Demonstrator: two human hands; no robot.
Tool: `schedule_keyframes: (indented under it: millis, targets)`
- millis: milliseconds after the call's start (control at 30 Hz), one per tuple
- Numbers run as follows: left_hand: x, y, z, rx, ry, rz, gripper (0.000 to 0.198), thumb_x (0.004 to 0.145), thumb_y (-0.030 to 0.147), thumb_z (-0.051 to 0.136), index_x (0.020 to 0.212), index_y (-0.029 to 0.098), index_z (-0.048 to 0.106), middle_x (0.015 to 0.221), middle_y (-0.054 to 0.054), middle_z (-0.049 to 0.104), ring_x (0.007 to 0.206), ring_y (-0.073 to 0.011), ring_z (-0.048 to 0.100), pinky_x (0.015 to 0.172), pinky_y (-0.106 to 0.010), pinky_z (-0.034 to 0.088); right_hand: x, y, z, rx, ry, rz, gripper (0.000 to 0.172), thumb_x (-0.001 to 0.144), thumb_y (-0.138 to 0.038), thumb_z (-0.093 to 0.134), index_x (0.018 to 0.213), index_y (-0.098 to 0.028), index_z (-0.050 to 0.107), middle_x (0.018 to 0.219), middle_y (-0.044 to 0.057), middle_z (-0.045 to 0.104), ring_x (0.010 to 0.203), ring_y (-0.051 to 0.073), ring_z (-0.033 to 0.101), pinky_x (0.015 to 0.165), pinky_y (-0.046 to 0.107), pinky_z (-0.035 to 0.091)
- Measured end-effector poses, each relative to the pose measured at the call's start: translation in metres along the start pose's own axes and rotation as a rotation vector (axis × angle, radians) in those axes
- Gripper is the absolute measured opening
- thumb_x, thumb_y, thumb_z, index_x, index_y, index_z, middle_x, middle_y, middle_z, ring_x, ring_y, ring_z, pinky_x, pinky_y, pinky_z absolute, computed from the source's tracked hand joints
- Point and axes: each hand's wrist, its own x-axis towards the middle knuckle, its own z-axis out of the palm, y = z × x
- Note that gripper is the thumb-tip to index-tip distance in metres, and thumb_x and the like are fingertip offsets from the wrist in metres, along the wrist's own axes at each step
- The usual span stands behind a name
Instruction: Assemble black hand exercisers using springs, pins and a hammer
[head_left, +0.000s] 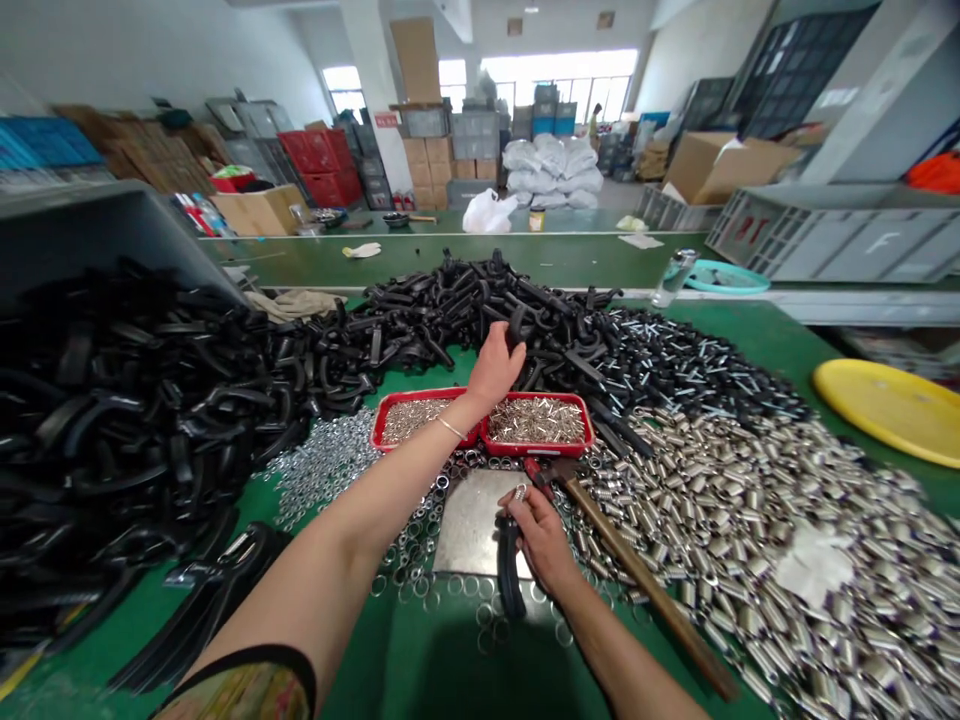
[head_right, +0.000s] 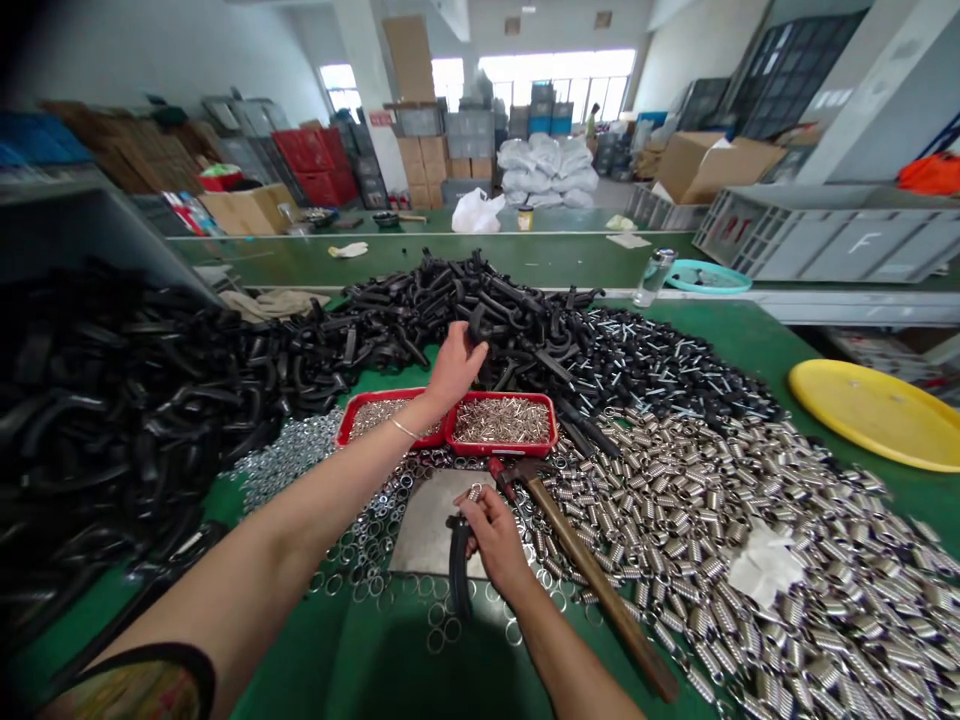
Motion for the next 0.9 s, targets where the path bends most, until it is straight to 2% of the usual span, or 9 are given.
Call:
schedule_keyframes:
  millis: [67, 133, 167, 267, 367, 433, 567, 767, 900]
  targets:
    - [-0.032, 0.016, -0.022, -0.352, 0.054, -0.025, 0.027, 0.092, 0.019, 0.047, 0.119, 0.018, 0.041, 0.106, -0.007, 0.066, 0.079, -0.0133, 0.066, 0.077, -0.03, 0.054, -0.001, -0.003, 0.0, -0.018, 0.001, -0.001, 0.038, 0.084, -0.057, 0.065, 0.093, -0.02, 0.062, 0.069, -0.005, 0.056, 0.048, 0.007, 0.049, 0.041, 0.017, 0.039]
    - [-0.081, 0.026, -0.042, -0.574, -0.011, -0.15, 0.021, 0.093, 0.023, 0.039, 0.113, 0.021, 0.04, 0.088, 0.0, 0.067, 0.054, -0.0089, 0.056, 0.058, -0.024, 0.049, -0.003, -0.009, 0.0, -0.067, -0.006, 0.005, 0.04, 0.086, -0.059, 0.062, 0.096, -0.02, 0.06, 0.067, -0.006, 0.054, 0.046, 0.008, 0.047, 0.04, 0.018, 0.037]
    - [-0.11, 0.028, -0.051, -0.627, -0.036, -0.228, 0.017, 0.093, 0.026, 0.039, 0.109, 0.021, 0.042, 0.081, 0.001, 0.067, 0.047, -0.0081, 0.051, 0.052, -0.022, 0.045, -0.004, -0.013, -0.001, -0.114, -0.001, -0.002, 0.039, 0.087, -0.059, 0.06, 0.095, -0.021, 0.059, 0.065, -0.007, 0.051, 0.045, 0.008, 0.045, 0.04, 0.018, 0.035]
    - [-0.19, 0.026, -0.068, -0.68, -0.192, -0.481, 0.019, 0.091, 0.034, 0.043, 0.103, 0.019, 0.045, 0.071, 0.002, 0.066, 0.048, -0.0103, 0.053, 0.051, -0.023, 0.044, -0.011, -0.028, -0.001, -0.395, 0.054, -0.13, 0.035, 0.09, -0.055, 0.057, 0.08, -0.021, 0.054, 0.06, -0.007, 0.043, 0.051, 0.01, 0.042, 0.048, 0.021, 0.034]
    - [-0.243, 0.02, -0.071, -0.687, -0.283, -0.648, 0.027, 0.092, 0.04, 0.038, 0.104, 0.017, 0.048, 0.06, 0.002, 0.063, 0.048, -0.0137, 0.055, 0.05, -0.024, 0.043, -0.022, -0.042, 0.002, -0.729, 0.063, -0.28, 0.035, 0.093, -0.049, 0.054, 0.071, -0.022, 0.047, 0.062, -0.005, 0.045, 0.06, 0.013, 0.045, 0.058, 0.024, 0.036]
    - [-0.259, 0.019, -0.07, -0.669, -0.285, -0.662, 0.029, 0.094, 0.04, 0.035, 0.103, 0.016, 0.049, 0.055, 0.002, 0.061, 0.047, -0.0143, 0.054, 0.05, -0.024, 0.042, -0.03, -0.049, 0.006, -0.851, 0.014, -0.309, 0.033, 0.095, -0.047, 0.05, 0.073, -0.023, 0.046, 0.063, -0.005, 0.047, 0.061, 0.014, 0.047, 0.06, 0.025, 0.035]
    - [-0.265, 0.027, -0.069, -0.634, -0.299, -0.621, 0.031, 0.097, 0.043, 0.033, 0.1, 0.017, 0.049, 0.05, 0.005, 0.055, 0.042, -0.0138, 0.049, 0.046, -0.024, 0.039, -0.046, -0.058, 0.01, -0.974, -0.056, -0.315, 0.029, 0.098, -0.045, 0.047, 0.077, -0.024, 0.047, 0.065, -0.004, 0.052, 0.061, 0.016, 0.051, 0.061, 0.025, 0.035]
    - [-0.268, 0.045, -0.071, -0.579, -0.422, -0.519, 0.038, 0.099, 0.057, 0.033, 0.096, 0.021, 0.045, 0.045, 0.009, 0.049, 0.036, -0.0115, 0.044, 0.042, -0.022, 0.035, -0.06, -0.065, 0.006, -1.044, -0.033, -0.368, 0.03, 0.099, -0.043, 0.046, 0.076, -0.023, 0.048, 0.065, -0.003, 0.054, 0.059, 0.015, 0.052, 0.061, 0.025, 0.035]
    - [-0.272, 0.053, -0.072, -0.537, -0.413, -0.491, 0.04, 0.099, 0.06, 0.033, 0.097, 0.022, 0.043, 0.043, 0.01, 0.047, 0.036, -0.0124, 0.045, 0.042, -0.023, 0.034, -0.071, -0.067, 0.007, -1.036, 0.028, -0.424, 0.027, 0.099, -0.043, 0.046, 0.081, -0.024, 0.05, 0.066, -0.002, 0.056, 0.059, 0.016, 0.053, 0.06, 0.025, 0.036]
